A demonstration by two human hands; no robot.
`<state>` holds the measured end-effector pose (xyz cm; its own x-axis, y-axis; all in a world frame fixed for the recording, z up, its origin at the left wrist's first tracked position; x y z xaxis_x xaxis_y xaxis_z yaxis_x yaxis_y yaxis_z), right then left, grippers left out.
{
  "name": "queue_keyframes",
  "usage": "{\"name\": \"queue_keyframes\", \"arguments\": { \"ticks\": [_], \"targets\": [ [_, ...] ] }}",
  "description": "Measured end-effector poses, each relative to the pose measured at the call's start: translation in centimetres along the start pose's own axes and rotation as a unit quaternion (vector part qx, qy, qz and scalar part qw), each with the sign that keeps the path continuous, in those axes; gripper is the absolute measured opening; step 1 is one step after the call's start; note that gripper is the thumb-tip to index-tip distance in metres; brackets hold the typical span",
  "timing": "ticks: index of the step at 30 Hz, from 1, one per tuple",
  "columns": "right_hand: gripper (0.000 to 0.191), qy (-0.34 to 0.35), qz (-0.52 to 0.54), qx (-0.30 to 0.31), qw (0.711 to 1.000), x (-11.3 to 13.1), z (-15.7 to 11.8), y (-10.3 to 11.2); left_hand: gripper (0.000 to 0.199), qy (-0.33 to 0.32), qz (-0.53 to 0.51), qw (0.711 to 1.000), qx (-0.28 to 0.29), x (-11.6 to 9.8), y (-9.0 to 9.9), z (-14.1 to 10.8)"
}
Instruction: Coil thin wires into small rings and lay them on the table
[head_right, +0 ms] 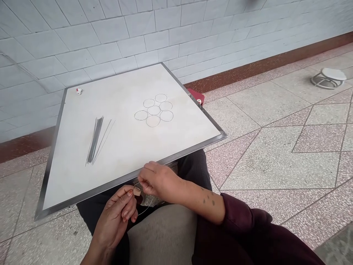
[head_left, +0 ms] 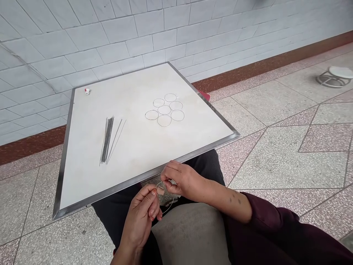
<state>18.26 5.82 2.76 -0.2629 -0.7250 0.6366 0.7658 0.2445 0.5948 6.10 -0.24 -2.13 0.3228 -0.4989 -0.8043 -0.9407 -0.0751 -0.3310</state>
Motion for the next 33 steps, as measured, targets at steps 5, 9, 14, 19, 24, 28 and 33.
{"name": "queue_keyframes", "arguments": {
  "ticks": [5,9,14,19,24,28,33],
  "targets": [
    [0.017,-0.053,0.038,-0.021,0.998,-0.7,0.0,0.1,0.02,0.007,-0.069,0.998,0.004,0.2,0.2,0.5],
    [0.019,-0.135,0.084,-0.018,0.987,-1.3,-0.1,-0.1,0.041,0.038,-0.215,0.975,0.03,0.6,-0.7,1.3],
    [0.015,-0.154,0.039,0.015,0.987,-1.1,-0.2,-0.9,0.057,0.099,-0.308,0.938,0.122,1.2,-3.3,1.0],
    [0.011,-0.103,-0.027,0.018,0.994,-0.7,-0.1,-1.2,0.064,0.097,-0.319,0.931,0.149,1.4,-3.6,0.6],
    [0.01,-0.107,-0.022,0.025,0.994,-0.7,-0.3,-1.4,0.061,0.092,-0.307,0.936,0.149,1.3,-3.5,0.6],
    [0.01,-0.112,0.01,0.016,0.994,-0.9,-0.3,-0.7,0.063,0.082,-0.299,0.939,0.15,1.1,-3.3,0.7],
    [0.011,-0.125,0.085,-0.01,0.988,-1.6,-0.2,1.1,0.066,0.072,-0.271,0.946,0.164,1.1,-3.2,0.7]
  ]
}}
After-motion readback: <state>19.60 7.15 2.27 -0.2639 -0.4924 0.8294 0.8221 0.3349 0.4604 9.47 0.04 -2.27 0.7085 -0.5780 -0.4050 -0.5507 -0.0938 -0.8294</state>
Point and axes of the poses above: each hand's wrist, its own z-axis towards the middle knuckle, its own y-axis out of the back of the hand, x = y × z, the point moved 7 cm from there along z, towards the middle knuckle, and after that the axes turned 5 degrees about z, right-handed, at the moved point
